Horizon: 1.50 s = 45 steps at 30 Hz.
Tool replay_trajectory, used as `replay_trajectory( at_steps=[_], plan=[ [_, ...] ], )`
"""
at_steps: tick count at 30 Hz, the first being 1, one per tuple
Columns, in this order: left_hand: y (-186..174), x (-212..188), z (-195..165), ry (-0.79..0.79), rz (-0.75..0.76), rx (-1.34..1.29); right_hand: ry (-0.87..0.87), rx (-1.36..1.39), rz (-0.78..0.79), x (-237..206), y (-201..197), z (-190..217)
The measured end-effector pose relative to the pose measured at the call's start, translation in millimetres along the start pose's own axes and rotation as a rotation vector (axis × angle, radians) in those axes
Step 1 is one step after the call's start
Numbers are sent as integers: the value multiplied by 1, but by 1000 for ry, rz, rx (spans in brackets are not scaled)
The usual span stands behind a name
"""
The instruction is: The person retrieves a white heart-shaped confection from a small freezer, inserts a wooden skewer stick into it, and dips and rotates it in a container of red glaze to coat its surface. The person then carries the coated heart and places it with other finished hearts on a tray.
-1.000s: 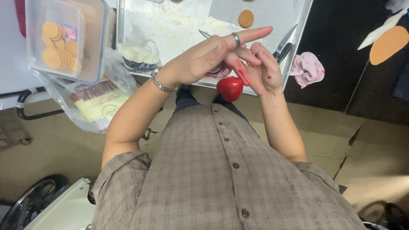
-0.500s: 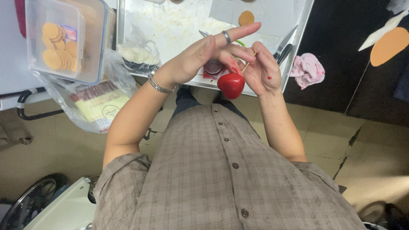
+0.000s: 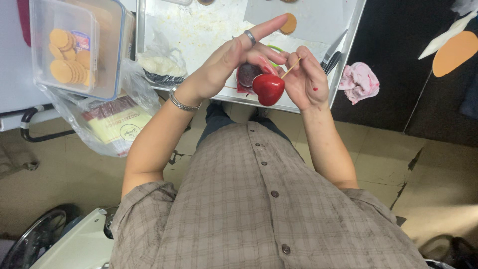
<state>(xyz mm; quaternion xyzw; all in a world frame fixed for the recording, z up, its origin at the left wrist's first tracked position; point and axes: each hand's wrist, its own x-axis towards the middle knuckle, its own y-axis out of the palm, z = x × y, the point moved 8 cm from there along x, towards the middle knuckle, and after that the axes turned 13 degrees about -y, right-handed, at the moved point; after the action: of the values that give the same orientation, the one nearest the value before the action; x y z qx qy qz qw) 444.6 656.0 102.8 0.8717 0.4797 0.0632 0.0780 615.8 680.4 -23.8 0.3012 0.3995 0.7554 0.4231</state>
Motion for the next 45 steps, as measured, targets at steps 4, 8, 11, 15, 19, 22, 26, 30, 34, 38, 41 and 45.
replay_trajectory(
  at_steps=[4, 8, 11, 15, 19, 22, 26, 30, 34, 38, 41, 45],
  plan=[
    [-2, -3, 5, -21, -20, -4, -3, 16, -25, -1, -5, -1],
    [-6, -5, 11, -34, -43, 8, -14, -7, -38, 0, -13, -1],
    [-13, -7, 19, -70, -101, 32, -28, -43, -70, 1, -19, 0],
    [-20, -4, 31, -113, -139, -37, -59, -54, -55, 2, -20, 3],
    [-24, -5, 44, -158, -171, -185, -81, -70, -64, 2, -20, 4],
    [-24, -7, 50, -187, -177, -263, -96, -87, -65, 2, -20, 5],
    [-20, -7, 56, -225, -159, -416, -110, -97, -67, 3, -20, 8],
    [-16, -8, 55, -220, -159, -433, -134, -126, -84, 4, -21, 13],
    [-14, -6, 54, -200, -182, -445, -160, -134, -94, 5, -22, 17],
    [-11, -8, 54, -170, -145, -455, -179, -137, -77, 6, -19, 16],
    [-8, -9, 55, -140, -113, -466, -200, -132, -64, 6, -18, 16],
    [-4, -11, 55, -104, -132, -445, -212, -137, -57, 7, -19, 18]
  ],
)
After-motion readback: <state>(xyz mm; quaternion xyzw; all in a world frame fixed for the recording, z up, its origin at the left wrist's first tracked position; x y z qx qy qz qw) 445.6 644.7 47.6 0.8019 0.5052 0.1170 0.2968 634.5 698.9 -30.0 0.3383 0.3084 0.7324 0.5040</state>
